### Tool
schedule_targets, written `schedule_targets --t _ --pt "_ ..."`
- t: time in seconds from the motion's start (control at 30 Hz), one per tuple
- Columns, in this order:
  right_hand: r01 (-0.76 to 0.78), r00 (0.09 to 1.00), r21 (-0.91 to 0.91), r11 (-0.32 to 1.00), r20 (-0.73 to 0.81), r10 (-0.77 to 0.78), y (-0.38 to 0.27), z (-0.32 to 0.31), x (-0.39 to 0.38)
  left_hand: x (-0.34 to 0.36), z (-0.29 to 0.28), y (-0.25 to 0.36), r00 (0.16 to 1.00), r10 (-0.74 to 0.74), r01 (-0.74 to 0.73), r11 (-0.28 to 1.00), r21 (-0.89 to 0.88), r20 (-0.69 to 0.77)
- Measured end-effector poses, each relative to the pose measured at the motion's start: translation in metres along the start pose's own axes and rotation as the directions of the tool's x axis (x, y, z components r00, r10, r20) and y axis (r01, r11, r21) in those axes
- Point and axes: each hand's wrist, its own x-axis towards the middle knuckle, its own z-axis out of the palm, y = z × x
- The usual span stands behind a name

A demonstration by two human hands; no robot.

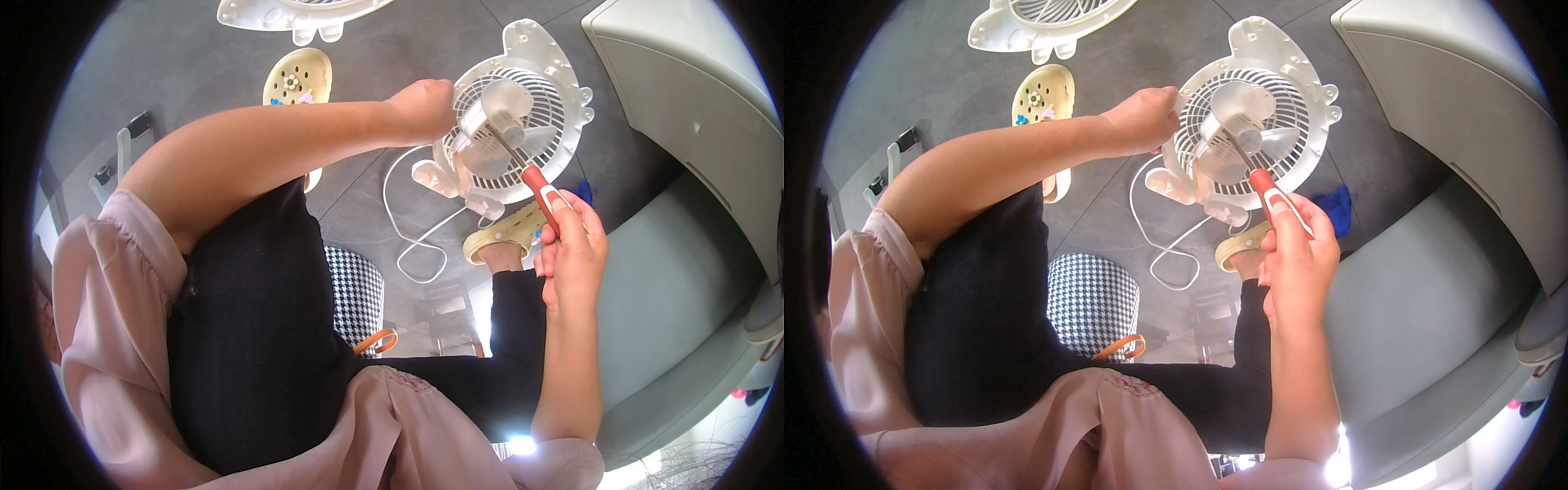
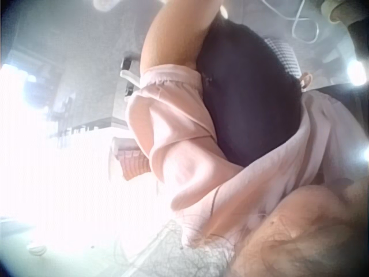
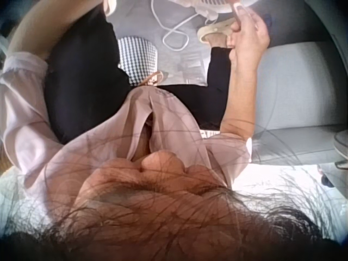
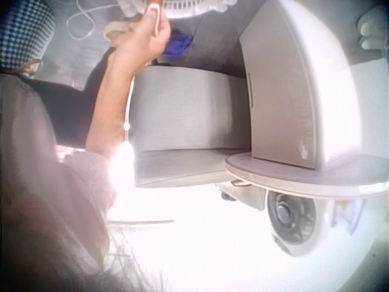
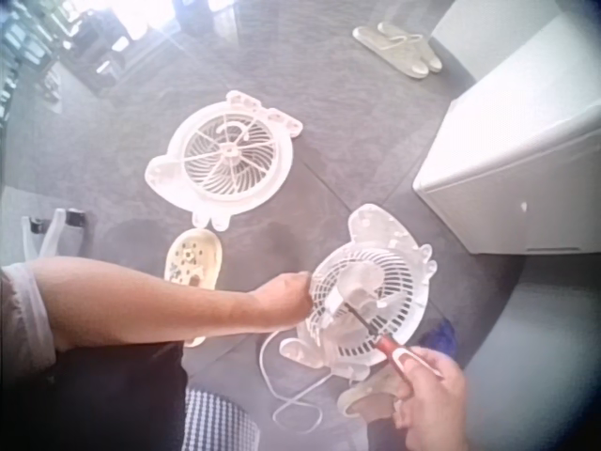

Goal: The person uses a screwdriver to remove screws from the center of a small white electric fan, while sitting on a stool and handling various fan housing components on the floor.

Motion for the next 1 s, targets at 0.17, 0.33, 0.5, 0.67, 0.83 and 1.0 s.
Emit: schedule_targets --t 0.17,0.33,0.5,0.67,0.83,1.0 --pt "0.021 1.0 -0.035 0.999 0.007 -0.021 0.0 -0.006 -0.002 0.002 -0.002 0.002 0.991 -0.113 0.12 0.989 -0.085 0.075" --pt "0.178 0.983 -0.221 0.959 0.089 -0.162 -0.023 -0.052 -0.015 0.004 -0.006 0.001 0.978 -0.17 0.187 0.972 -0.141 0.124" --pt "0.197 0.978 -0.186 0.963 0.101 -0.18 -0.018 -0.085 -0.013 0.01 -0.002 -0.002 0.971 -0.231 0.237 0.954 -0.183 0.054" --pt "0.381 0.919 -0.151 0.912 0.171 -0.355 0.019 -0.083 0.005 0.013 -0.001 -0.007 0.967 -0.247 0.255 0.946 -0.198 0.061" --pt "0.607 0.789 -0.343 0.716 0.158 -0.594 0.051 -0.079 0.021 0.013 0.001 -0.002 0.961 -0.267 0.278 0.933 -0.231 0.075" --pt "0.563 0.826 -0.352 0.747 0.217 -0.52 0.045 -0.078 0.015 0.011 0.001 -0.002 0.965 -0.251 0.261 0.931 -0.257 0.072"
